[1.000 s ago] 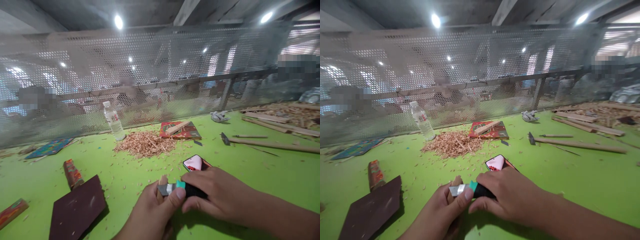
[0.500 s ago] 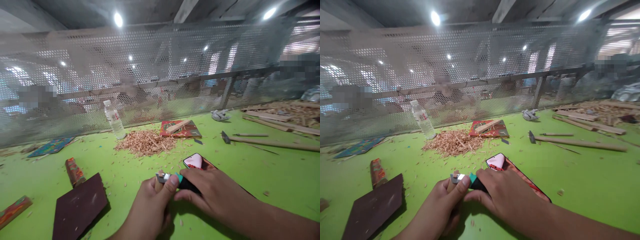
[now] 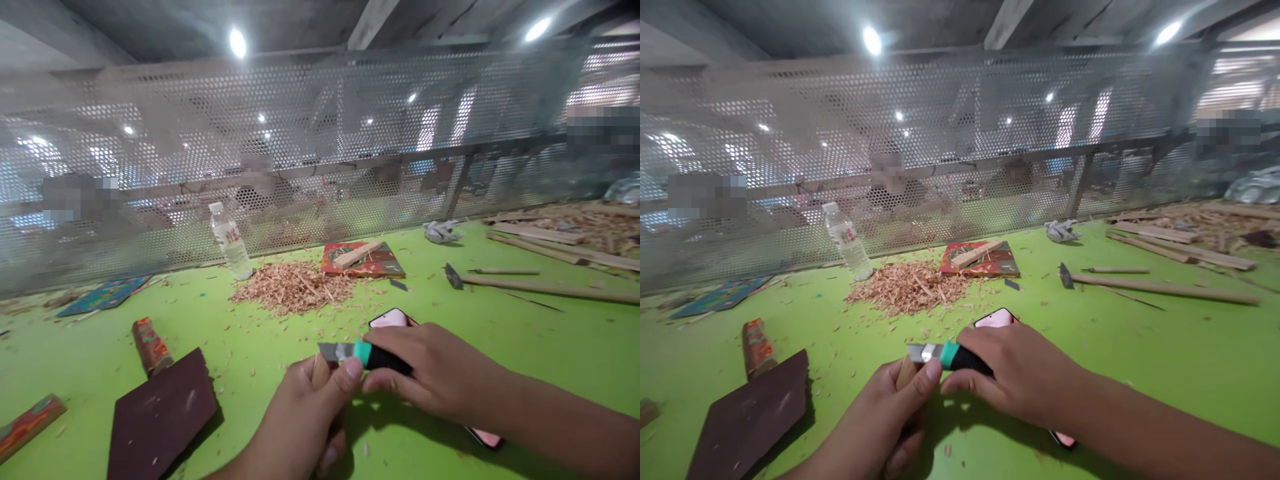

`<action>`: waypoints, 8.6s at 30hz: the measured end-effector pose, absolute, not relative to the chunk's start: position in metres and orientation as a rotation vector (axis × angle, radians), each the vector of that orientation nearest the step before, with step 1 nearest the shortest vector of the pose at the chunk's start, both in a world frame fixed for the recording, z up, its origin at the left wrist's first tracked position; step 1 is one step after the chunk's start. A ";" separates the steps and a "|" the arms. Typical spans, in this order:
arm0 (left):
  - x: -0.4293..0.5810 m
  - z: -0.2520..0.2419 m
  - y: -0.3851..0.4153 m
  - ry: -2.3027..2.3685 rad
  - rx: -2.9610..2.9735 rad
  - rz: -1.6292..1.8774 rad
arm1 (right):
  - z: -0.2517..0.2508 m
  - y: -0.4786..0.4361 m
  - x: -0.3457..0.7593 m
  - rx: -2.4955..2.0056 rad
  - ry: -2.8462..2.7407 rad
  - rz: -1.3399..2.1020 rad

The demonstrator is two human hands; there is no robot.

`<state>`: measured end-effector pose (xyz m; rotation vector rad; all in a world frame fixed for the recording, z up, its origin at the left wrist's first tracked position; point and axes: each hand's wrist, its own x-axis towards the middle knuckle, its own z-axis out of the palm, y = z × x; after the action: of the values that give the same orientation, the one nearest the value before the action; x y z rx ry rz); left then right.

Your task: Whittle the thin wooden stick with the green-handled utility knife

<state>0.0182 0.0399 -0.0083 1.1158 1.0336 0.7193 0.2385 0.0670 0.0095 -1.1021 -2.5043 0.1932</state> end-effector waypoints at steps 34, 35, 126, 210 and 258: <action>0.019 -0.012 0.035 0.778 1.107 0.727 | 0.006 0.062 0.241 -1.226 -2.474 0.250; 0.019 -0.010 0.034 0.757 1.113 0.774 | 0.006 0.061 0.241 -1.223 -2.477 0.258; 0.022 -0.009 0.033 0.892 1.236 0.658 | 0.007 0.052 0.243 -1.101 -2.596 0.341; 0.022 -0.023 0.030 0.865 1.084 0.643 | 0.011 0.056 0.245 -1.005 -2.627 0.256; 0.025 -0.024 0.036 0.948 0.901 0.798 | 0.002 0.052 0.230 -1.103 -2.374 -0.007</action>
<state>0.0252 0.0357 -0.0237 0.9010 0.9477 0.7978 0.2301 0.0515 0.0016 -1.1029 -2.3741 -0.0073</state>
